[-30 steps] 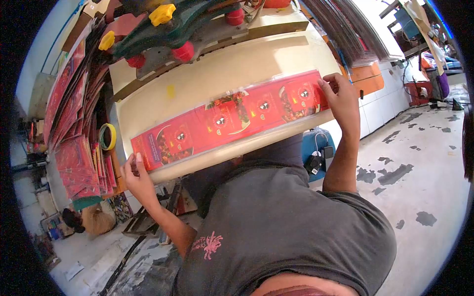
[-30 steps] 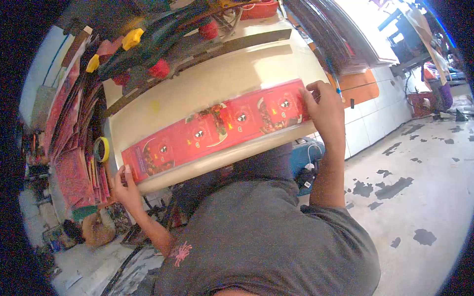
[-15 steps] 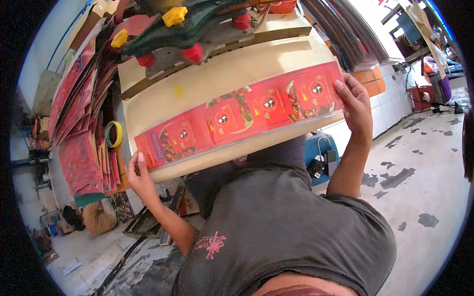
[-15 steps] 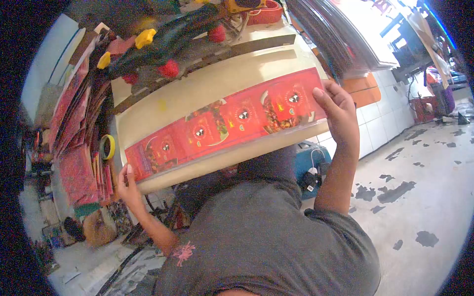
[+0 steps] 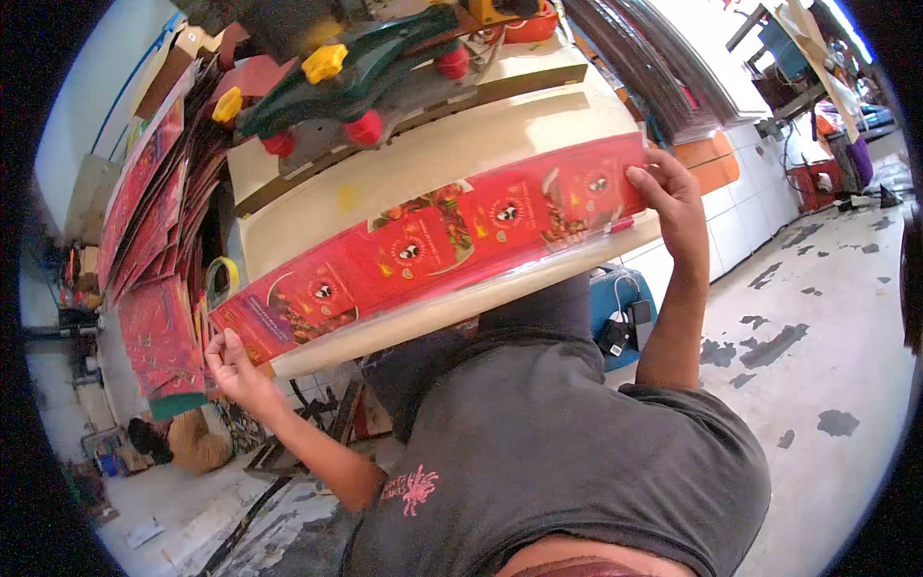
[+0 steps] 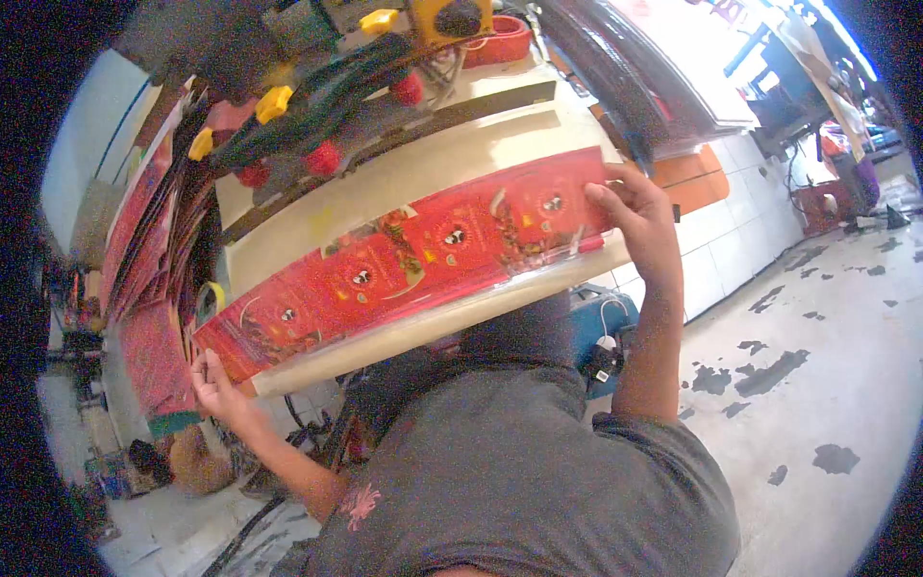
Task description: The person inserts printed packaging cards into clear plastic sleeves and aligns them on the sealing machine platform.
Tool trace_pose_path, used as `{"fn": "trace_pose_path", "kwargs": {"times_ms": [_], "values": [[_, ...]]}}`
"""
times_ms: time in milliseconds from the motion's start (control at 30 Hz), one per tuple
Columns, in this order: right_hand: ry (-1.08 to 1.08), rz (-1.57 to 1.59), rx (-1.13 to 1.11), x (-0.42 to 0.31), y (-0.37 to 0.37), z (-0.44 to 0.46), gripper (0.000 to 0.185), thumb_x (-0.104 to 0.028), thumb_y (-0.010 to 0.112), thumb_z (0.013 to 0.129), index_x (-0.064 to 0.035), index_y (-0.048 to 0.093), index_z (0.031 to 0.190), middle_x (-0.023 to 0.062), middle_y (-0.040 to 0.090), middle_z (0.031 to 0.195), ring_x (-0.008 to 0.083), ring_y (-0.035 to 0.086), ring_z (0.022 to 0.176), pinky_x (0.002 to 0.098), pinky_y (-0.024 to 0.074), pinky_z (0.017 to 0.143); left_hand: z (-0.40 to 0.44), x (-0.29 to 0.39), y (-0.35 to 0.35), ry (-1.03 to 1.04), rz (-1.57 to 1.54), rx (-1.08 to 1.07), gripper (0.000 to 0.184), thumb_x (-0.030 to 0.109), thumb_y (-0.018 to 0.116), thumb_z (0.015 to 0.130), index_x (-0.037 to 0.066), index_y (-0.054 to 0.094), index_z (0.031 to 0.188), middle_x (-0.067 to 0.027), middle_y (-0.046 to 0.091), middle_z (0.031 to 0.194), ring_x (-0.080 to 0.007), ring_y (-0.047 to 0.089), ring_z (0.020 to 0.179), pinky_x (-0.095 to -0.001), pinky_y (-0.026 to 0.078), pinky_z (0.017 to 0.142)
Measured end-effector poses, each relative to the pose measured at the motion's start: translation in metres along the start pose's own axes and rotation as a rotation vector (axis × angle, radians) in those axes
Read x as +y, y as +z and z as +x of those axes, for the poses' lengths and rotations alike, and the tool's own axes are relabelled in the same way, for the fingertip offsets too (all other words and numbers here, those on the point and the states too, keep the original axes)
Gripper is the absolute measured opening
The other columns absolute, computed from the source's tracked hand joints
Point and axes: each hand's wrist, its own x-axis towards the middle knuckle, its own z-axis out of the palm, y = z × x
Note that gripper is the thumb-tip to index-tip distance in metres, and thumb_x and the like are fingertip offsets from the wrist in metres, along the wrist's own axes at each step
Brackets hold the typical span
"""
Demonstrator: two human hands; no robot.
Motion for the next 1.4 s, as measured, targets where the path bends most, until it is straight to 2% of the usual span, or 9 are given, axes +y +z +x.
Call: {"fn": "trace_pose_path", "kwargs": {"times_ms": [200, 267, 300, 433, 533, 833, 1067, 1167, 1400], "values": [[0.023, -0.099, -0.046, 0.007, -0.011, 0.013, 0.026, -0.019, 0.071, 0.098, 0.0008, 0.067, 0.114, 0.0065, 0.074, 0.098, 0.009, 0.069, 0.09, 0.0247, 0.054, 0.078, 0.037, -0.011, -0.003, 0.047, 0.166, -0.201, 0.026, 0.023, 0.067, 0.103, 0.002, 0.058, 0.117, -0.0037, 0.066, 0.107, -0.0101, 0.061, 0.099, -0.0283, 0.05, 0.089], [-0.004, 0.147, -0.106, 0.003, -0.007, 0.015, 0.023, -0.017, 0.07, 0.098, -0.0008, 0.065, 0.114, 0.0065, 0.073, 0.104, 0.0093, 0.068, 0.094, 0.0244, 0.0542, 0.082, 0.034, 0.009, 0.013, -0.167, 0.06, -0.209, 0.031, 0.022, 0.066, 0.103, 0.0, 0.059, 0.124, -0.006, 0.068, 0.116, -0.0121, 0.063, 0.107, -0.0306, 0.052, 0.093], [0.032, 0.239, -0.126, -0.001, -0.006, 0.014, 0.035, -0.017, 0.069, 0.095, 0.0006, 0.062, 0.125, 0.0092, 0.071, 0.112, 0.0116, 0.069, 0.099, 0.0253, 0.0545, 0.088, 0.045, -0.007, 0.003, -0.164, 0.043, -0.287, 0.039, 0.022, 0.066, 0.103, -0.001, 0.057, 0.133, -0.0086, 0.067, 0.122, -0.0136, 0.063, 0.11, -0.032, 0.052, 0.095], [0.03, 0.342, -0.239, -0.01, -0.003, 0.02, 0.059, -0.015, 0.064, 0.089, 0.0031, 0.052, 0.143, 0.0158, 0.067, 0.122, 0.0162, 0.068, 0.107, 0.0281, 0.0548, 0.094, 0.044, -0.007, 0.009, -0.266, -0.023, -0.341, 0.044, 0.022, 0.065, 0.103, -0.003, 0.054, 0.138, -0.0116, 0.066, 0.127, -0.0175, 0.066, 0.11, -0.0339, 0.055, 0.094], [0.042, 0.363, -0.268, -0.015, -0.002, 0.024, 0.06, -0.017, 0.062, 0.083, 0.004, 0.054, 0.139, 0.0154, 0.065, 0.123, 0.016, 0.068, 0.106, 0.0269, 0.0549, 0.094, 0.041, -0.002, 0.01, -0.262, -0.089, -0.372, 0.044, 0.023, 0.063, 0.104, -0.002, 0.055, 0.138, -0.0116, 0.066, 0.127, -0.019, 0.066, 0.111, -0.0353, 0.056, 0.094], [0.069, 0.405, -0.266, 0.002, 0.0, 0.04, 0.048, -0.015, 0.062, 0.087, 0.0025, 0.057, 0.131, 0.0106, 0.066, 0.115, 0.0148, 0.068, 0.105, 0.0273, 0.0547, 0.095, 0.047, -0.017, -0.004, -0.301, -0.11, -0.366, 0.044, 0.024, 0.063, 0.104, 0.0, 0.054, 0.141, -0.0111, 0.066, 0.129, -0.0201, 0.066, 0.112, -0.0376, 0.055, 0.096], [0.064, 0.203, -0.215, -0.001, 0.001, 0.044, 0.054, -0.021, 0.064, 0.095, 0.002, 0.054, 0.143, 0.0116, 0.067, 0.126, 0.0131, 0.068, 0.107, 0.0274, 0.0547, 0.094, 0.036, -0.006, 0.005, -0.264, -0.104, -0.297, 0.045, 0.023, 0.067, 0.102, -0.002, 0.056, 0.138, -0.0122, 0.065, 0.13, -0.02, 0.065, 0.114, -0.0365, 0.053, 0.099], [0.057, 0.267, -0.155, 0.023, -0.009, 0.058, 0.049, -0.025, 0.069, 0.099, 0.0009, 0.057, 0.139, 0.011, 0.071, 0.12, 0.0144, 0.069, 0.107, 0.0296, 0.0552, 0.095, 0.042, -0.013, 0.013, -0.2, -0.078, -0.281, 0.044, 0.019, 0.067, 0.102, -0.004, 0.056, 0.137, -0.0119, 0.065, 0.13, -0.0179, 0.064, 0.114, -0.0346, 0.052, 0.1], [0.136, 0.086, -0.104, 0.024, -0.023, 0.062, 0.033, -0.027, 0.068, 0.101, -0.001, 0.069, 0.121, 0.0009, 0.071, 0.105, 0.0066, 0.064, 0.094, 0.0213, 0.05, 0.081, 0.043, -0.01, 0.031, -0.149, -0.157, -0.291, 0.044, 0.015, 0.066, 0.102, -0.002, 0.055, 0.142, -0.0079, 0.069, 0.124, -0.0125, 0.064, 0.111, -0.0301, 0.05, 0.1]]}}
